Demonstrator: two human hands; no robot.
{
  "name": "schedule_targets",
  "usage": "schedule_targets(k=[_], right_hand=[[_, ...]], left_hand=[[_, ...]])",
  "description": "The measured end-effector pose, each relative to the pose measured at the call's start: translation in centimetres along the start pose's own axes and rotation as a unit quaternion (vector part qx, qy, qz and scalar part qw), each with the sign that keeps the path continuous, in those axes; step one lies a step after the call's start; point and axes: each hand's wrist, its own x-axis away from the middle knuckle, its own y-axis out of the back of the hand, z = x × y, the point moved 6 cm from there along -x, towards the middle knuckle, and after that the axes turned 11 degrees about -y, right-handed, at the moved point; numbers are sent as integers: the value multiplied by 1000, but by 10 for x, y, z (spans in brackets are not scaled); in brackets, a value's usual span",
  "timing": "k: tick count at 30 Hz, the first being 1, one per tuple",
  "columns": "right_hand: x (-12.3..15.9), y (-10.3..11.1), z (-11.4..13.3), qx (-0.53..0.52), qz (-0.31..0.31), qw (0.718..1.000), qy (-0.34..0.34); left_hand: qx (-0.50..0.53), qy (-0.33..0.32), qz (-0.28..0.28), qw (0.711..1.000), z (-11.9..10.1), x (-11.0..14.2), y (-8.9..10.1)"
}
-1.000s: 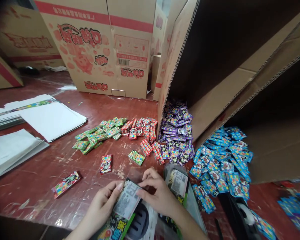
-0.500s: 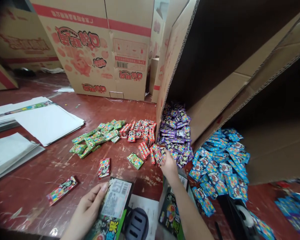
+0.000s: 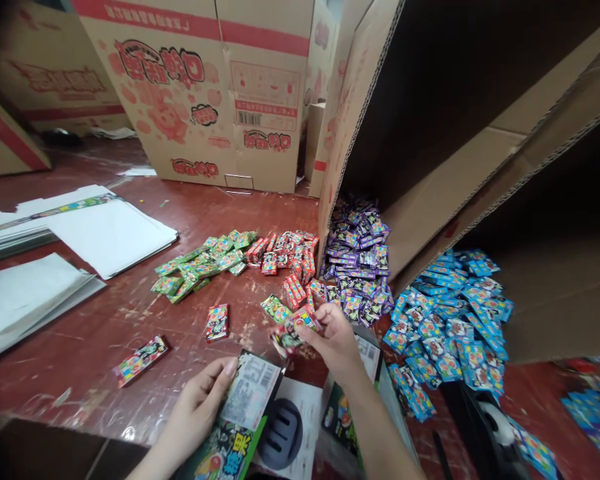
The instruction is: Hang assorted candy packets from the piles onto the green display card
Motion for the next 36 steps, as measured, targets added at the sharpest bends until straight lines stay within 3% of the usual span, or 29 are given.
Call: schedule_targets(k=[2, 4, 7, 11, 15, 19, 23, 26, 30, 33, 36], right_hand=[[-2, -12, -2, -42, -35, 998, 23], [0, -29, -4, -57, -33, 997, 45], [7, -48, -7, 3, -36, 996, 86], [14, -41, -16, 95, -66, 990, 85], [11, -25, -18, 141, 0, 989, 36], [11, -24, -4, 251, 82, 964, 39], [20, -44, -4, 301, 161, 938, 60], [20, -64, -13, 312, 156, 934, 74], [-22, -106, -25, 308, 129, 934, 127], [-87, -155, -36, 326, 69, 929, 159], [-150, -215, -49, 338, 111, 922, 154]], left_hand=[[8, 0, -13, 1000, -4, 2, 0], [26, 0, -32, 999, -8, 2, -2], [73, 3, -51, 996, -12, 2, -7], [120, 16, -65, 991, -9, 4, -9], [109, 8, -54, 992, -9, 5, -9], [79, -3, -43, 996, -15, 7, -11], [74, -6, -54, 996, -15, 7, -9], [91, 4, -89, 992, -7, 7, 5], [101, 20, -147, 984, 10, 13, 44], [55, 53, -227, 971, 25, 26, 85], [15, 107, -315, 943, 35, 42, 117]])
